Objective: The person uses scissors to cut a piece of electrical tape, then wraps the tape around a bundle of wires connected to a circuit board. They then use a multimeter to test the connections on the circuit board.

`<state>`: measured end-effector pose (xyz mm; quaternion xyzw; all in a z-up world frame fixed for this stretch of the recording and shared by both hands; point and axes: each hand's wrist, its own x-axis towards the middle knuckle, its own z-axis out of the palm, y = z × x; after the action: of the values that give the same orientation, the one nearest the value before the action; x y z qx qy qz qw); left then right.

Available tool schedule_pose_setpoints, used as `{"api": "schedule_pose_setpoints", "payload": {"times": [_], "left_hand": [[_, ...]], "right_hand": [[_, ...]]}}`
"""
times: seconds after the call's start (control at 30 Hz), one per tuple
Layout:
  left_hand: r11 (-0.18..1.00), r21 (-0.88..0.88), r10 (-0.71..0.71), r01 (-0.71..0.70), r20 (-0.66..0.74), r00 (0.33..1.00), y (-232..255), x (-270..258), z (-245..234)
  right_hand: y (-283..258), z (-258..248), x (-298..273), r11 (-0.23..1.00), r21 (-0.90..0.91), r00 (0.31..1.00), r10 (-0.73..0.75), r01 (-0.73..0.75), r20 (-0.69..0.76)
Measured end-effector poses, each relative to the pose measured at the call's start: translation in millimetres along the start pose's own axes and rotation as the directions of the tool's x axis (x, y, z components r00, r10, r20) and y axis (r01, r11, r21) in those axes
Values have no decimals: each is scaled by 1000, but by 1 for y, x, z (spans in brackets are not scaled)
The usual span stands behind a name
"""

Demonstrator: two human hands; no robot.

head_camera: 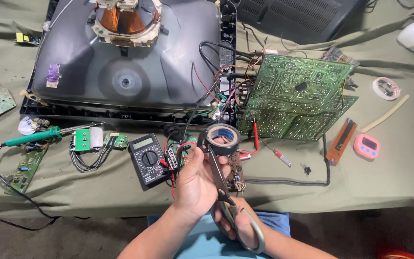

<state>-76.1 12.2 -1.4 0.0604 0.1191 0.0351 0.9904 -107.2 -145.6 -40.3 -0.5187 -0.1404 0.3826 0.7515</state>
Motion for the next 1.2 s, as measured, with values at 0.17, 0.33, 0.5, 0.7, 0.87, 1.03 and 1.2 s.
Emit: {"api": "schedule_pose_setpoints", "payload": {"times": [0.17, 0.33, 0.5, 0.7, 0.87, 1.03, 1.2], "left_hand": [[995, 104, 0, -4, 37, 999, 1, -2, 6], [996, 84, -33, 32, 8, 999, -8, 0, -9], [988, 85, -131, 128, 33, 991, -18, 3, -14], [984, 156, -107, 91, 100, 989, -32, 6, -14], [977, 187, -119, 99, 98, 988, -39, 10, -10], [983, 162, -95, 82, 72, 993, -43, 18, -17], [982, 179, -78, 65, 68, 995, -40, 25, -16]], "right_hand": [[1, -6, -4, 1000, -19, 999, -4, 5, 33], [-6, -11, -2, 978, -36, 936, -185, 205, 300], [-5, -19, -10, 988, -69, 968, -122, 140, 218], [20, -37, -16, 972, -28, 963, -228, 234, 144], [9, -28, -19, 974, -33, 975, -223, 224, 12], [11, -30, -16, 972, -46, 972, -233, 231, -37], [10, -36, -10, 987, -21, 984, -162, 161, -76]]}}
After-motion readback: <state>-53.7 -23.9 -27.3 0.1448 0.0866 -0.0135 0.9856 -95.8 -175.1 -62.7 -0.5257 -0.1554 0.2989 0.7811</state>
